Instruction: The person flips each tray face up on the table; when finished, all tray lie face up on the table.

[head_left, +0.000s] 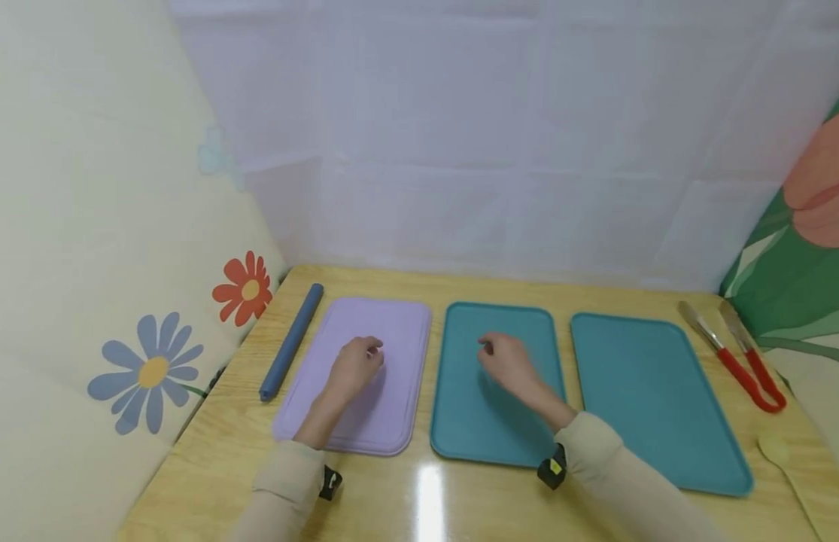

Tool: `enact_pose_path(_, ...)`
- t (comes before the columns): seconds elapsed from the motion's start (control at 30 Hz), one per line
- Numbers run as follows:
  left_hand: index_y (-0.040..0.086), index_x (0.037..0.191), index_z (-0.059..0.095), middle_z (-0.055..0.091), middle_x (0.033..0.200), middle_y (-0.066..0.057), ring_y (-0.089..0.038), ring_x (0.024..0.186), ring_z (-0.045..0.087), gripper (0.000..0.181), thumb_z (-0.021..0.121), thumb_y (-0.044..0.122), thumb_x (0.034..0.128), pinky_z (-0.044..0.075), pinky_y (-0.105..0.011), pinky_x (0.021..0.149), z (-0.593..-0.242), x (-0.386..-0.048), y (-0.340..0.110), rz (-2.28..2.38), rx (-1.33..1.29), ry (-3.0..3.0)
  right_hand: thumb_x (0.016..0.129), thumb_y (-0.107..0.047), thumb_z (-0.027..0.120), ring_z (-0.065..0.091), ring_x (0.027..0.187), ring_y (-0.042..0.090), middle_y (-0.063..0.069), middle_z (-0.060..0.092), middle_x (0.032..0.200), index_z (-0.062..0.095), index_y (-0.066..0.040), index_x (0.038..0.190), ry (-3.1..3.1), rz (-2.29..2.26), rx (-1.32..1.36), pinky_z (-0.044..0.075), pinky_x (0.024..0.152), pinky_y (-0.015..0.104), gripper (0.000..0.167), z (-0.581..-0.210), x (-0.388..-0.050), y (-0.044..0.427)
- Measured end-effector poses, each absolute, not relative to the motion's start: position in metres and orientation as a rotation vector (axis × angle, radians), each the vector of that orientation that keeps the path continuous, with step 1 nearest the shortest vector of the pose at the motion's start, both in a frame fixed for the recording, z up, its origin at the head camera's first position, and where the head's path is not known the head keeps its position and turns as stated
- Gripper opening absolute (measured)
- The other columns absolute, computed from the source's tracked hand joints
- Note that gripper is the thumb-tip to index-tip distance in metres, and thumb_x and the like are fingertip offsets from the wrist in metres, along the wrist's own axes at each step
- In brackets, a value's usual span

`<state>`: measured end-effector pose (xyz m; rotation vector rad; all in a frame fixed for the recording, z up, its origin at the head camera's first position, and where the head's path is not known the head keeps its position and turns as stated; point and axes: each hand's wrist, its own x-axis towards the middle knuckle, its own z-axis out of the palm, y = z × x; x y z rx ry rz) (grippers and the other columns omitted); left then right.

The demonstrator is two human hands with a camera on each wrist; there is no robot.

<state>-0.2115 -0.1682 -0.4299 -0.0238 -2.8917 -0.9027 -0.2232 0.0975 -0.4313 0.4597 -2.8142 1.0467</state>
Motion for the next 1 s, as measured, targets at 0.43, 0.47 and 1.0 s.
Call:
enact_pose_path(0.43, -0.020, 0.116, 0.055, 0.054, 0.117, -0.039, -0.051, 0.114, 0.050, 0.038, 0.059, 0.004, 0.0875, 0.039, -0.056, 0.100, -0.435, -0.214, -0.223, -0.693, -0.122, -2.931, 0.091, -0.006, 0.055, 0.057, 0.063, 0.018, 0.024, 0.065, 0.105, 0.047, 0.012, 0.133, -2.883, 1.230, 0.580, 0.052, 0.058, 0.032, 0.047, -0.426, -0.219, 0.032)
enact_pose_path(0.47, -0.021, 0.117, 0.054, 0.053, 0.118, -0.039, -0.051, 0.114, 0.049, 0.038, 0.058, 0.003, 0.0878, 0.038, -0.056, 0.100, -0.434, -0.213, -0.225, -0.697, -0.105, -2.939, 0.090, -0.006, 0.055, 0.054, 0.059, 0.016, 0.022, 0.066, 0.100, 0.046, 0.013, 0.134, -2.880, 1.233, 0.602, 0.050, 0.055, 0.031, 0.048, -0.426, -0.219, 0.028)
enact_pose_path(1.0, -0.028, 0.117, 0.043, 0.053, 0.110, -0.042, -0.053, 0.106, 0.053, 0.049, 0.057, 0.011, 0.0900, 0.045, -0.057, 0.091, -0.432, -0.215, -0.244, -0.658, 0.050, -3.100, 0.091, -0.009, 0.057, 0.051, 0.060, 0.017, 0.027, 0.061, 0.112, 0.039, 0.016, 0.137, -3.071, 1.264, 0.523, 0.047, 0.052, 0.028, 0.055, -0.427, -0.212, -0.012)
